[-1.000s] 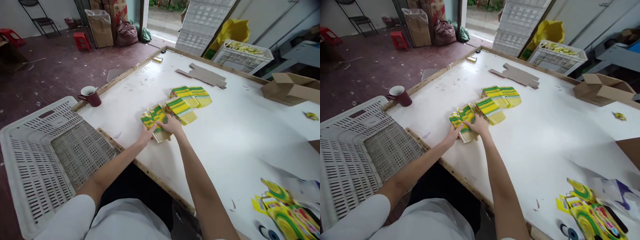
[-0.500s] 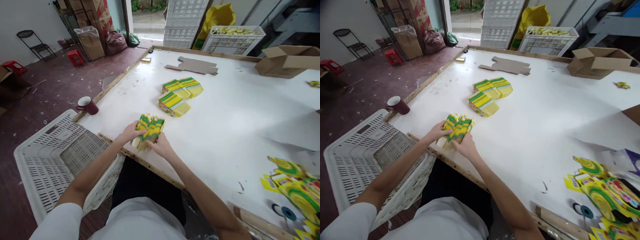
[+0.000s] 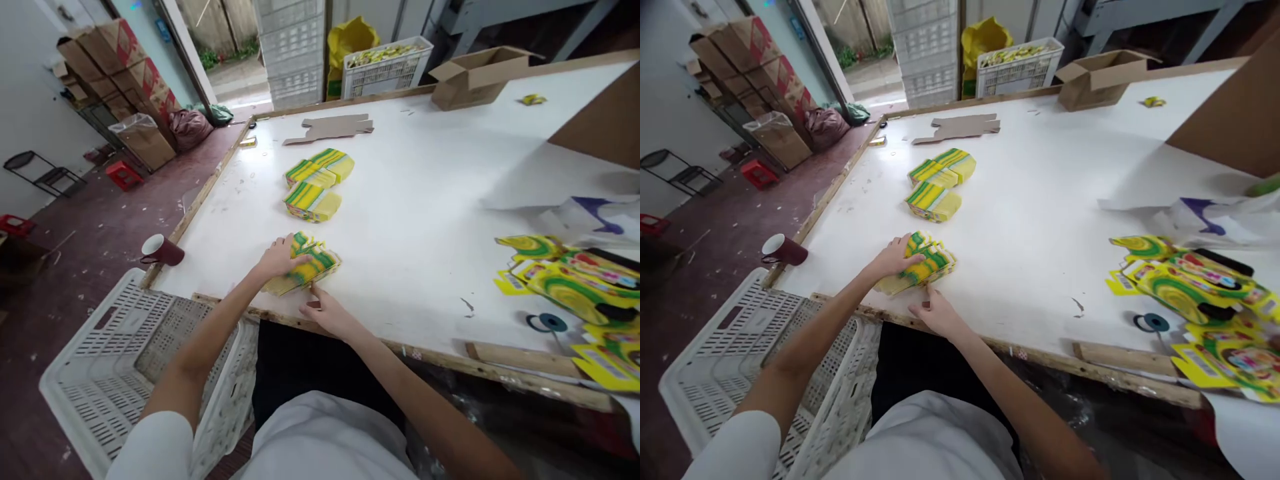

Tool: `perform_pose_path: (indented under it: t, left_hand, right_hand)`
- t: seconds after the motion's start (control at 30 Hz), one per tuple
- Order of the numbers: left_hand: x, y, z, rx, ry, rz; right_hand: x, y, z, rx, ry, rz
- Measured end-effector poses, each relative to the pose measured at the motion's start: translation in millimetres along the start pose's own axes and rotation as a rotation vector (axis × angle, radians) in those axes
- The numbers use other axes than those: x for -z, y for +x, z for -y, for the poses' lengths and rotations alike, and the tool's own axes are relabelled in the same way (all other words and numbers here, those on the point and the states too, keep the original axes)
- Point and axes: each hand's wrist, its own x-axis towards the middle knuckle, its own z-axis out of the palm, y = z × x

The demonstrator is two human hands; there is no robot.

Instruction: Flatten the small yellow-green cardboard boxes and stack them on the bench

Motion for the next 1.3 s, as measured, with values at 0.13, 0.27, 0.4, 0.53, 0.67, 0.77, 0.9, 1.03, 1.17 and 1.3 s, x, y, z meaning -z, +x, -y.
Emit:
perform_pose_path:
  t: [0.13,0.27,0.4,0.53,0.67,0.77,0.9,1.03,1.17,1.3]
  left_hand:
    - [-8,-14,-11,-0.087,0.028,-0.036]
    - [-18,-23,-19,-0.06,0.116,-0.04]
    - [-25,-18,-17,-0.038,0.398,0.031]
    - [-23,-14,-6,-0.074,0.463,-0.008]
    - [-18,-22,2,-0.239,0.461,0.008]
    - [-19,-28,4,-0.343,0.458,0.044]
    - [-24,-26,4,-0.361,0.434,0.085]
    - [-33,-25,12,-0.374,0.37,0.035]
    - [-38,-28,21,-0.422,0.352,0.018]
    - [-39,-29,22,-0.419,0.344,0.011]
  right_hand:
    - [5,8,-9,0.009,0.011,-0.049]
    - [11,9,-11,0.039,-0.008,-0.06]
    - [28,14,-27,0.106,-0.062,-0.055]
    - [44,17,-38,0.179,-0.115,-0.032]
    - [58,0,-23,0.248,-0.143,-0.152]
    - [71,-14,8,0.374,-0.247,-0.325]
    - [73,-7,47,0.655,-0.507,-0.515]
    - [53,33,39,0.768,-0.874,-0.444]
    - [43,67,4,0.638,-1.108,-0.213]
    - [57,74,-6,0.612,-1.168,-0.19]
